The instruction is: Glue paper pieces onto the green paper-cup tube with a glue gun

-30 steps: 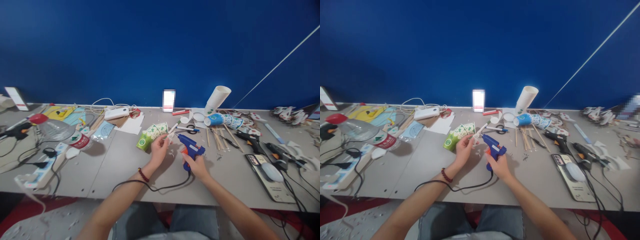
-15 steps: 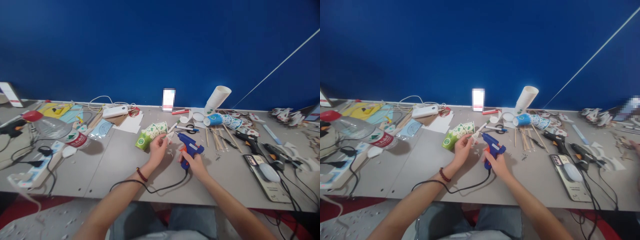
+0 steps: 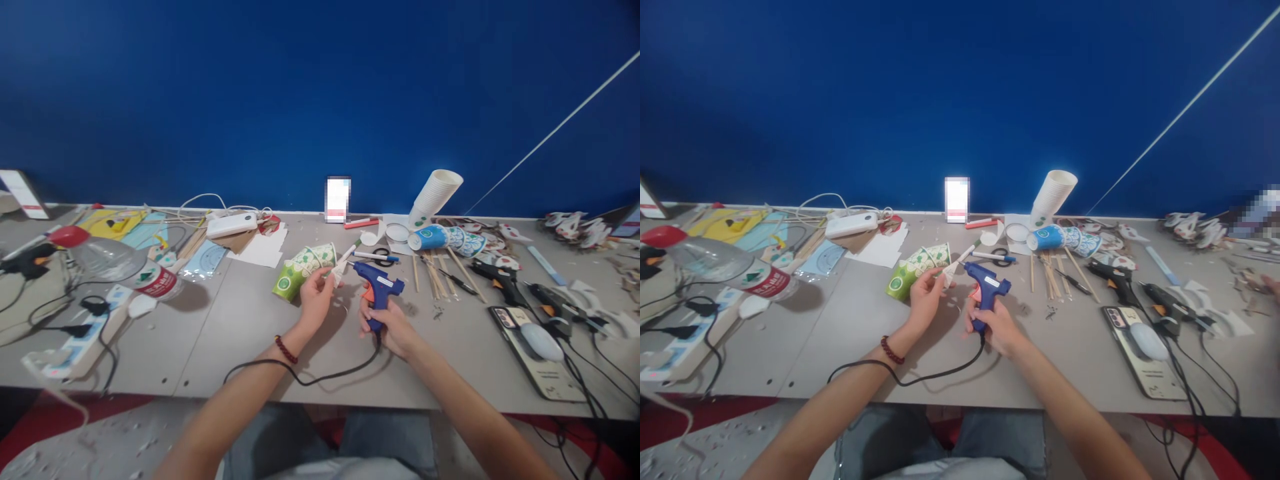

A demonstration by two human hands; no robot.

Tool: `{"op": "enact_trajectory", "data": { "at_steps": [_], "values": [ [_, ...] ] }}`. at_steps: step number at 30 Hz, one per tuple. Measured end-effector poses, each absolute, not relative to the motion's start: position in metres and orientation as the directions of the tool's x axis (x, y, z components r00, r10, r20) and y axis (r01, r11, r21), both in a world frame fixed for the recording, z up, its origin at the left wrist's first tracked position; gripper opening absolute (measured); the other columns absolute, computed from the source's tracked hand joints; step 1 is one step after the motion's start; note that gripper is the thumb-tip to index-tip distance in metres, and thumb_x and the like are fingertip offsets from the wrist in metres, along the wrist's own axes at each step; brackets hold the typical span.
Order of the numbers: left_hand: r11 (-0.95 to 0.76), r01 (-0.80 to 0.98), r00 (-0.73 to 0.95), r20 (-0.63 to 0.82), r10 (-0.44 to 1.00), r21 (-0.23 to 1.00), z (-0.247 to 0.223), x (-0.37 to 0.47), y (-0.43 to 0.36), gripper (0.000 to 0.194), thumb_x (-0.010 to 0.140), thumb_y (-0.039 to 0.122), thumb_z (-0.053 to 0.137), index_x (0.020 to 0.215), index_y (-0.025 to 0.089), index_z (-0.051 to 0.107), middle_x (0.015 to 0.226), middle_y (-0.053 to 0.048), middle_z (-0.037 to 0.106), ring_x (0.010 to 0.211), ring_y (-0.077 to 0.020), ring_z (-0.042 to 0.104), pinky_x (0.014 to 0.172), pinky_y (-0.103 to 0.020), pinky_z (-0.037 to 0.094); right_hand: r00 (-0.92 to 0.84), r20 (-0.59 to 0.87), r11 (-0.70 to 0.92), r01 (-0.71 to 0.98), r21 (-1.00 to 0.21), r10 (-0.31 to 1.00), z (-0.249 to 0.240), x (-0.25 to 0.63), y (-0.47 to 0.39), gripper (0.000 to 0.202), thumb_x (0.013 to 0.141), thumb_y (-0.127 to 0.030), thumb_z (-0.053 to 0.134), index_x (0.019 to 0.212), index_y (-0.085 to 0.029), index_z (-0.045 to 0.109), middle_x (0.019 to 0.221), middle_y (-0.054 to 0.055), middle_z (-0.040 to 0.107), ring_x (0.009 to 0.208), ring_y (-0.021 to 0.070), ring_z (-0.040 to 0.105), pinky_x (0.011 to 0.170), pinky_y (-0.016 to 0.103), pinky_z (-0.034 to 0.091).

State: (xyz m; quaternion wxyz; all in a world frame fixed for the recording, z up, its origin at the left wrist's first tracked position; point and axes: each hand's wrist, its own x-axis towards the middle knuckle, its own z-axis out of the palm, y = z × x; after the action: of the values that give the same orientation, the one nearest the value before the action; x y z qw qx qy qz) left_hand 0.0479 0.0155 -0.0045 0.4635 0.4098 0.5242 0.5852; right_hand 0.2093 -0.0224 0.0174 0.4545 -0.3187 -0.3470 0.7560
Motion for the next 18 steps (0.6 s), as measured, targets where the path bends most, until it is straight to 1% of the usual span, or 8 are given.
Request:
{"op": "enact_trajectory", "data": {
  "at_steps": [3,6,9,12,15,18],
  "values": [
    [-0.010,-0.122,-0.233,-0.019,0.972,0.993,-0.0036,0.0483,0.0155,0.036,0.077,0.044,0.066,0.098,0.015,0.065,0.073,-0.005,0.073,0.069,-0.0186,0.072,0.050,-0.021,0.050,-0.362,-0.193,-0.352,-0.453,-0.819,0.912,0.0180,0.2095,-0.0223,0.047,0.072,-0.020,0.067,0.112,-0.028,0.046,0.070,-0.007,0.054,0.053,0.0118,0.055,0.047,0.028,0.056],
    [-0.003,-0.128,-0.240,-0.028,0.970,0.992,-0.0019,0.0489,0.0153,0.037,0.075,0.045,0.068,0.096,0.015,0.065,0.070,-0.004,0.072,0.067,-0.0188,0.072,0.048,-0.021,0.049,-0.351,-0.206,-0.356,-0.445,-0.822,0.914,0.0180,0.2114,-0.0230,0.042,0.074,-0.020,0.068,0.109,-0.028,0.046,0.073,-0.008,0.054,0.052,0.0103,0.054,0.050,0.030,0.058],
    [-0.002,-0.124,-0.240,-0.028,0.970,0.992,-0.0020,0.0486,0.0153,0.037,0.075,0.045,0.068,0.097,0.015,0.065,0.071,-0.005,0.072,0.068,-0.0188,0.072,0.049,-0.021,0.048,-0.383,-0.169,-0.343,-0.450,-0.825,0.908,0.0161,0.2145,-0.0240,0.037,0.075,-0.020,0.068,0.104,-0.028,0.048,0.073,-0.008,0.053,0.050,0.0075,0.049,0.054,0.032,0.060],
    [-0.003,-0.119,-0.237,-0.026,0.971,0.993,-0.0034,0.0480,0.0155,0.037,0.076,0.044,0.067,0.098,0.015,0.065,0.073,-0.005,0.073,0.068,-0.0185,0.072,0.049,-0.020,0.048,-0.425,-0.110,-0.326,-0.479,-0.815,0.898,0.0148,0.2174,-0.0245,0.039,0.072,-0.019,0.069,0.103,-0.028,0.048,0.074,-0.008,0.053,0.051,0.0070,0.048,0.057,0.033,0.061],
    [0.002,-0.121,-0.237,-0.031,0.971,0.993,-0.0032,0.0480,0.0157,0.037,0.075,0.045,0.067,0.097,0.015,0.065,0.071,-0.005,0.072,0.068,-0.0182,0.072,0.049,-0.020,0.048,-0.437,-0.081,-0.318,-0.504,-0.803,0.896,0.0161,0.2179,-0.0243,0.037,0.070,-0.017,0.069,0.100,-0.027,0.049,0.073,-0.008,0.052,0.051,0.0076,0.047,0.055,0.033,0.061],
    [0.010,-0.129,-0.242,-0.042,0.969,0.992,-0.0015,0.0486,0.0157,0.039,0.074,0.047,0.068,0.096,0.015,0.065,0.069,-0.004,0.072,0.066,-0.0179,0.071,0.048,-0.021,0.048,-0.412,-0.111,-0.326,-0.498,-0.804,0.904,0.0186,0.2161,-0.0238,0.030,0.071,-0.014,0.064,0.094,-0.025,0.049,0.069,-0.008,0.051,0.048,0.0073,0.044,0.048,0.030,0.059]
  ]
}}
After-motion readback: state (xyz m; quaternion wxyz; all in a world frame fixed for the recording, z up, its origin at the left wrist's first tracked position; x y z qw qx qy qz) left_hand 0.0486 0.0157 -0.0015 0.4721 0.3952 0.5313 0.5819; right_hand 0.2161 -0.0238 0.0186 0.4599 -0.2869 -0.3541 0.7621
